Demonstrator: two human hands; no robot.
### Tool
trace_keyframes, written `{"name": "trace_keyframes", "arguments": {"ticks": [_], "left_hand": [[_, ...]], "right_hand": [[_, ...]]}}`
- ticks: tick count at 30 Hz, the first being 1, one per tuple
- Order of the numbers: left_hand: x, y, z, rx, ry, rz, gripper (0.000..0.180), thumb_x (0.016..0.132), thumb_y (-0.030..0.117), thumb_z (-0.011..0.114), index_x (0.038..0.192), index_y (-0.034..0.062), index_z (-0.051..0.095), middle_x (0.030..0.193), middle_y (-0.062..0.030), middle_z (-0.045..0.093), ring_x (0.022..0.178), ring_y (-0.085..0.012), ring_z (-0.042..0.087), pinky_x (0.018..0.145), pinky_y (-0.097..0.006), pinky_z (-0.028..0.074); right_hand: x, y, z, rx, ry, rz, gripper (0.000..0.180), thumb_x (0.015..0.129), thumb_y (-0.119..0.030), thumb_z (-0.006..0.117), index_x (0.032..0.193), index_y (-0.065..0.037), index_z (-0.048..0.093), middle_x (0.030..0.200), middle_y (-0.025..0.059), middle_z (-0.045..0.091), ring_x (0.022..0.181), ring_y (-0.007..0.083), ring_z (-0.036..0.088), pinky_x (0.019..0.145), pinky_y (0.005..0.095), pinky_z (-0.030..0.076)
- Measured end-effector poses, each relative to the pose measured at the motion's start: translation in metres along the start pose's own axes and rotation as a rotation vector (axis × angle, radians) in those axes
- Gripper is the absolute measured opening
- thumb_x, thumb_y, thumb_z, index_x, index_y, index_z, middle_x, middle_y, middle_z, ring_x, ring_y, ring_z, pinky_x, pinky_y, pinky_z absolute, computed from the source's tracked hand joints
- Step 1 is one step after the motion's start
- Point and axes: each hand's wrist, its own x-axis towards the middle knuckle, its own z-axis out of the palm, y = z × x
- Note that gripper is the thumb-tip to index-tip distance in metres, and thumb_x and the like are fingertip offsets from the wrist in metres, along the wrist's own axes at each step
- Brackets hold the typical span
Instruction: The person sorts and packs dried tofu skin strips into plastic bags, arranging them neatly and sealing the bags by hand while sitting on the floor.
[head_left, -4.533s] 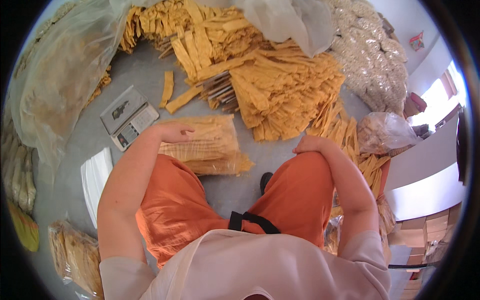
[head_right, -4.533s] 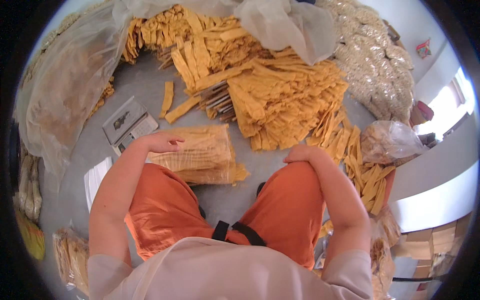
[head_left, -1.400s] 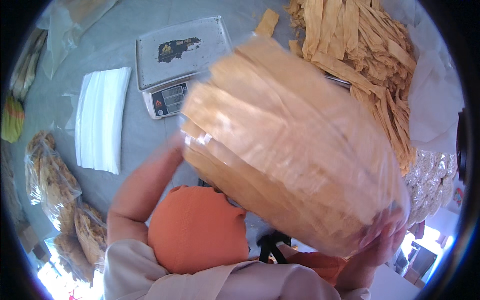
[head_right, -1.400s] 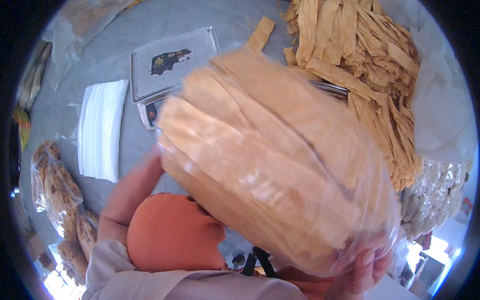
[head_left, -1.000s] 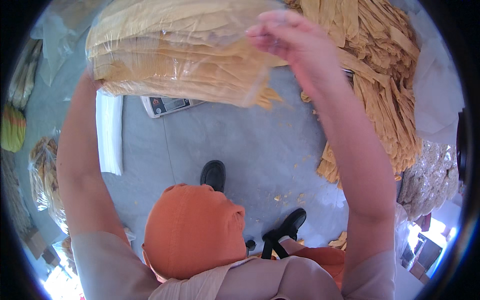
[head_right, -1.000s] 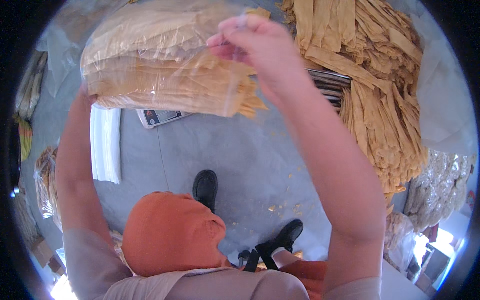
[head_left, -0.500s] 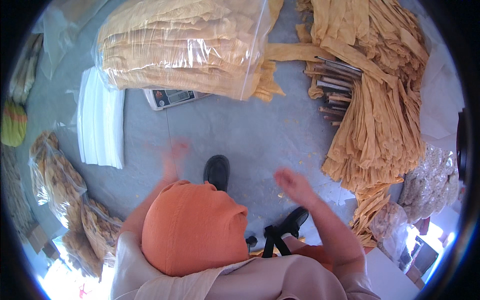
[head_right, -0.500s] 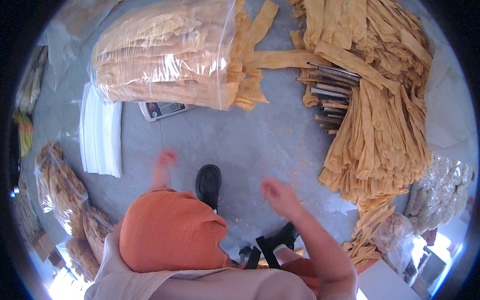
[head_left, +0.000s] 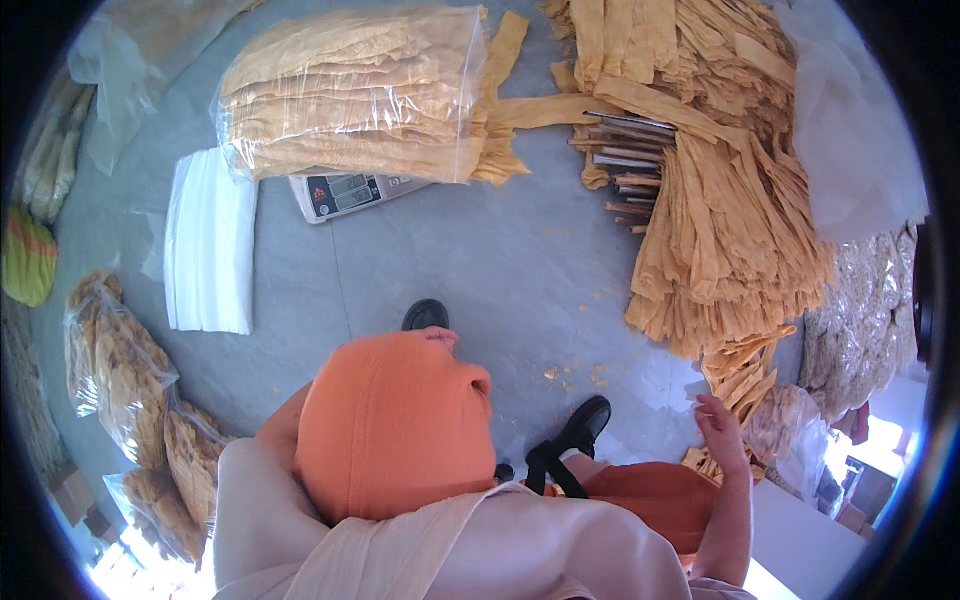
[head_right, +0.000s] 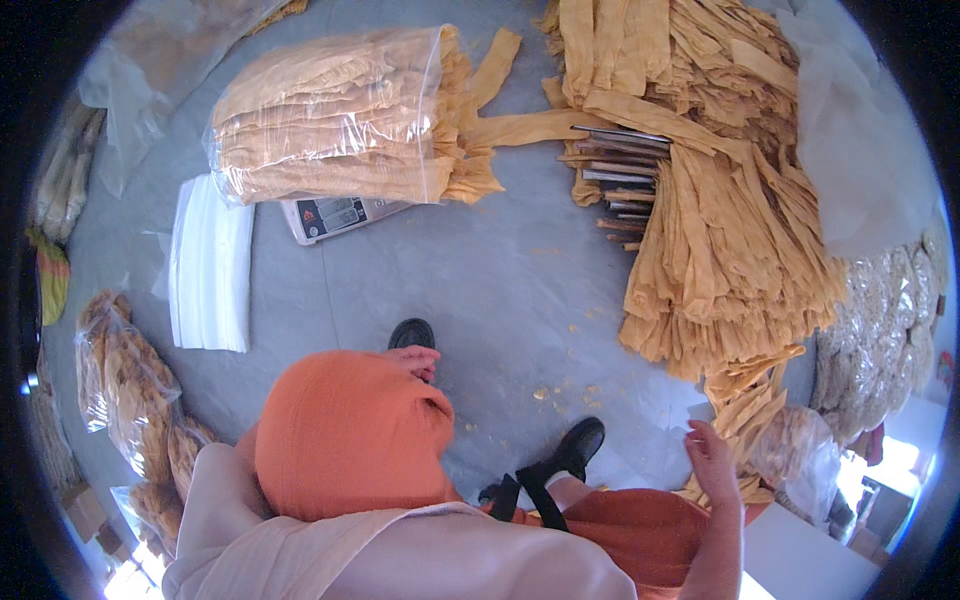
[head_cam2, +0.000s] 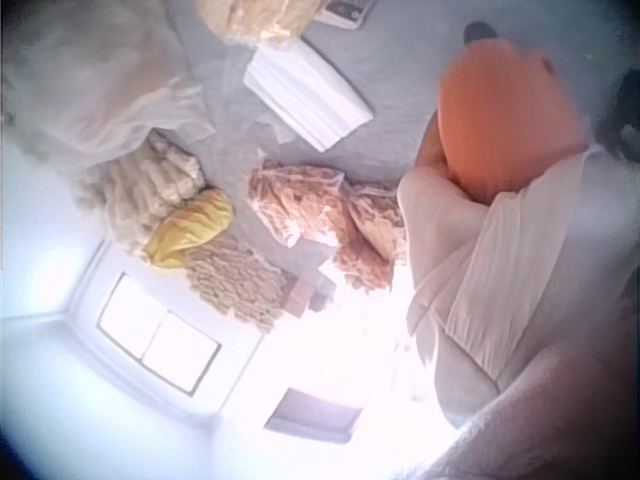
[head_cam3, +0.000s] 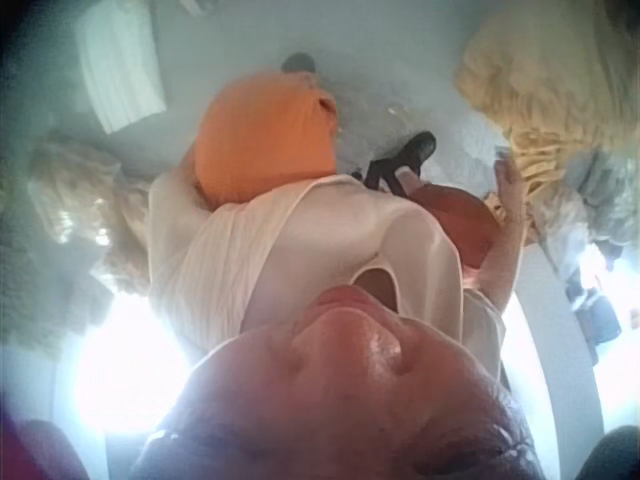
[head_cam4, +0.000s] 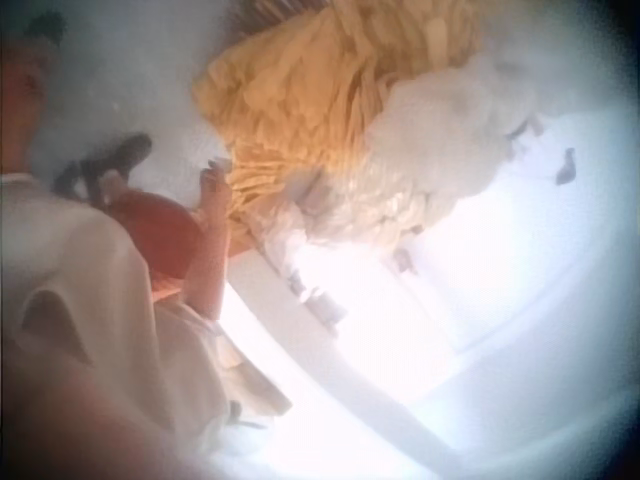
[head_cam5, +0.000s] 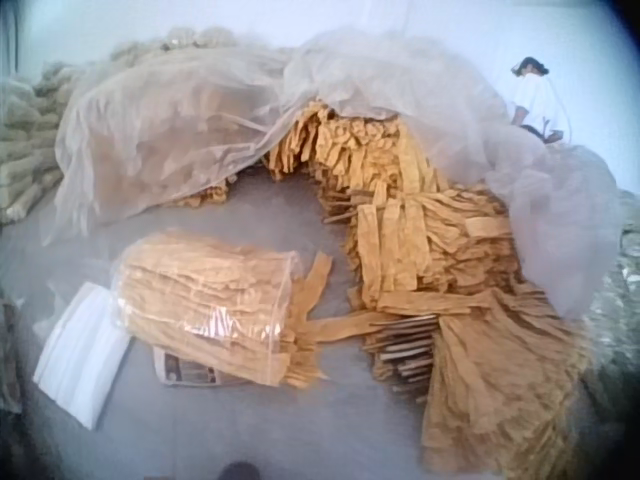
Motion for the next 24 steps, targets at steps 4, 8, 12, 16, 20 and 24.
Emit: {"name": "trace_keyframes", "arguments": {"ticks": [4, 8, 12, 16, 20, 24], "left_hand": [[0.029, -0.003, -0.004, 0.007, 0.012, -0.039, 0.027, 0.092, 0.018, 0.058, 0.117, 0.0094, 0.062, 0.110, -0.0047, 0.063, 0.100, -0.0146, 0.059, 0.082, -0.033, 0.048], [0.034, 0.017, -0.044, 0.066, 0.067, 0.007, 0.028, 0.092, 0.018, 0.058, 0.118, 0.0096, 0.062, 0.110, -0.0037, 0.064, 0.099, -0.0136, 0.060, 0.081, -0.033, 0.049], [0.052, 0.118, -0.061, 0.437, 0.176, 0.342, 0.032, 0.093, 0.022, 0.060, 0.121, 0.0080, 0.060, 0.111, -0.0025, 0.064, 0.099, -0.0112, 0.059, 0.083, -0.029, 0.048], [-0.015, 0.261, -0.025, 0.491, 0.390, 0.663, 0.030, 0.096, 0.020, 0.054, 0.124, 0.0111, 0.059, 0.109, 0.0006, 0.062, 0.099, -0.0089, 0.055, 0.088, -0.025, 0.042], [-0.083, 0.316, 0.129, 0.663, 0.125, 0.712, 0.025, 0.096, 0.016, 0.052, 0.118, 0.0066, 0.060, 0.106, -0.0008, 0.061, 0.098, -0.0098, 0.056, 0.090, -0.026, 0.042], [-0.171, 0.309, 0.213, 1.336, -0.430, 0.691, 0.031, 0.091, 0.014, 0.057, 0.120, 0.0048, 0.057, 0.110, -0.0084, 0.061, 0.103, -0.0198, 0.058, 0.092, -0.031, 0.045]], "right_hand": [[-0.034, 0.053, -0.041, -0.052, 0.050, 0.087, 0.032, 0.086, -0.013, 0.064, 0.117, -0.005, 0.059, 0.090, 0.0118, 0.066, 0.082, 0.0187, 0.064, 0.075, 0.0305, 0.051], [-0.049, 0.032, -0.037, -0.023, -0.179, 0.242, 0.030, 0.089, -0.016, 0.061, 0.117, -0.004, 0.060, 0.092, 0.0110, 0.067, 0.084, 0.0170, 0.064, 0.075, 0.0297, 0.051], [-0.055, 0.029, -0.035, 0.295, -0.241, 0.033, 0.029, 0.091, -0.020, 0.061, 0.115, -0.005, 0.061, 0.093, 0.0102, 0.067, 0.083, 0.0157, 0.063, 0.074, 0.0294, 0.051], [-0.027, -0.010, -0.033, 0.086, -0.206, -0.200, 0.035, 0.091, -0.031, 0.059, 0.116, -0.006, 0.062, 0.097, 0.0126, 0.068, 0.090, 0.0219, 0.064, 0.081, 0.0335, 0.050], [-0.025, 0.013, -0.047, 0.019, -0.198, -0.226, 0.037, 0.090, -0.034, 0.058, 0.115, -0.007, 0.063, 0.101, 0.0155, 0.067, 0.095, 0.0278, 0.063, 0.085, 0.0377, 0.049], [0.017, 0.037, -0.040, 0.038, -0.166, -0.265, 0.041, 0.089, -0.034, 0.058, 0.120, -0.008, 0.060, 0.108, 0.0139, 0.066, 0.098, 0.0282, 0.063, 0.086, 0.0381, 0.049]]}}
